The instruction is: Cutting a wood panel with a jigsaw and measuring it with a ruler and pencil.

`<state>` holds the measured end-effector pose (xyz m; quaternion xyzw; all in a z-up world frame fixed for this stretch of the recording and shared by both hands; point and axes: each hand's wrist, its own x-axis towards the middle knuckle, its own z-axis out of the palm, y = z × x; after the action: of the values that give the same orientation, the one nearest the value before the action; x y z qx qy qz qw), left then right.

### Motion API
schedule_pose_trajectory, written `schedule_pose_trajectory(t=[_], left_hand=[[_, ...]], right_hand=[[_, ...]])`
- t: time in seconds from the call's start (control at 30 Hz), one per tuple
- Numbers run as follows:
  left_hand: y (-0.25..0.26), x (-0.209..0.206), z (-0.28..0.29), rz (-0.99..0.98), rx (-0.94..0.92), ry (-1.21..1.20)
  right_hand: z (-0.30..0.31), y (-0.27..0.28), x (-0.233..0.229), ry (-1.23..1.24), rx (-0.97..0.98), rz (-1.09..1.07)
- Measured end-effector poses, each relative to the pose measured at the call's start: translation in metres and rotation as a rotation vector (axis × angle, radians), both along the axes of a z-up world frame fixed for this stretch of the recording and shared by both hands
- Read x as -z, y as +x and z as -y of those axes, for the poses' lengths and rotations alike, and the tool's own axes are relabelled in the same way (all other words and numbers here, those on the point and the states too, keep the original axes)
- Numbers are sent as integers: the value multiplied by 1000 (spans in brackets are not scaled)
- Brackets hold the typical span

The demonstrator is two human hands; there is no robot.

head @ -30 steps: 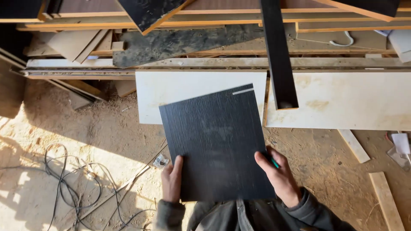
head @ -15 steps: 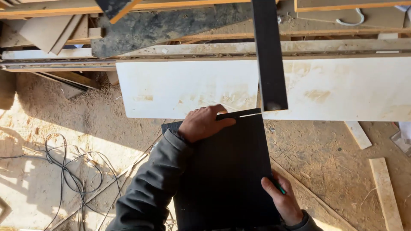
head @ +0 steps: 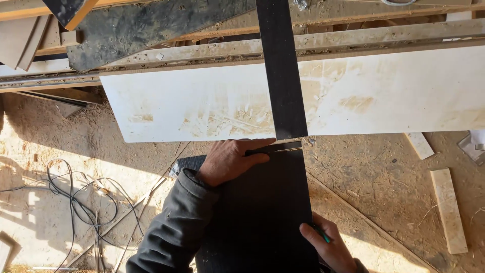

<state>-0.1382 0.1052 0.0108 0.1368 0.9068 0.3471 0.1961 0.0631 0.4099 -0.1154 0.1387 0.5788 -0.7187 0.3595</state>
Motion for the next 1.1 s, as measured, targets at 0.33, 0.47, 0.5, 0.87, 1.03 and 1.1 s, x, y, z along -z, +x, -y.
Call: schedule_pose_trajectory(t=[0.33,0.47,0.5,0.87,1.03,1.1], left_hand=[[-1,2,-11,1,-44,64],[0,2,-9,-30,-71,136],[0,1,-10,-16,-78,134],[-6,8,-14,35,-70,69],[-8,9,-13,49,-69,89],[-10,6,-13,53,-57,66]], right_hand=[[-18,-65,-32,443,179,-658],[9,-91,-78,574,197,-845],[12,-92,-74,561,191,-813],[55,-128,-94,664,53,-1161],[59,-126,-83,642,104,-1138],[60,-126,-83,642,119,-1150]])
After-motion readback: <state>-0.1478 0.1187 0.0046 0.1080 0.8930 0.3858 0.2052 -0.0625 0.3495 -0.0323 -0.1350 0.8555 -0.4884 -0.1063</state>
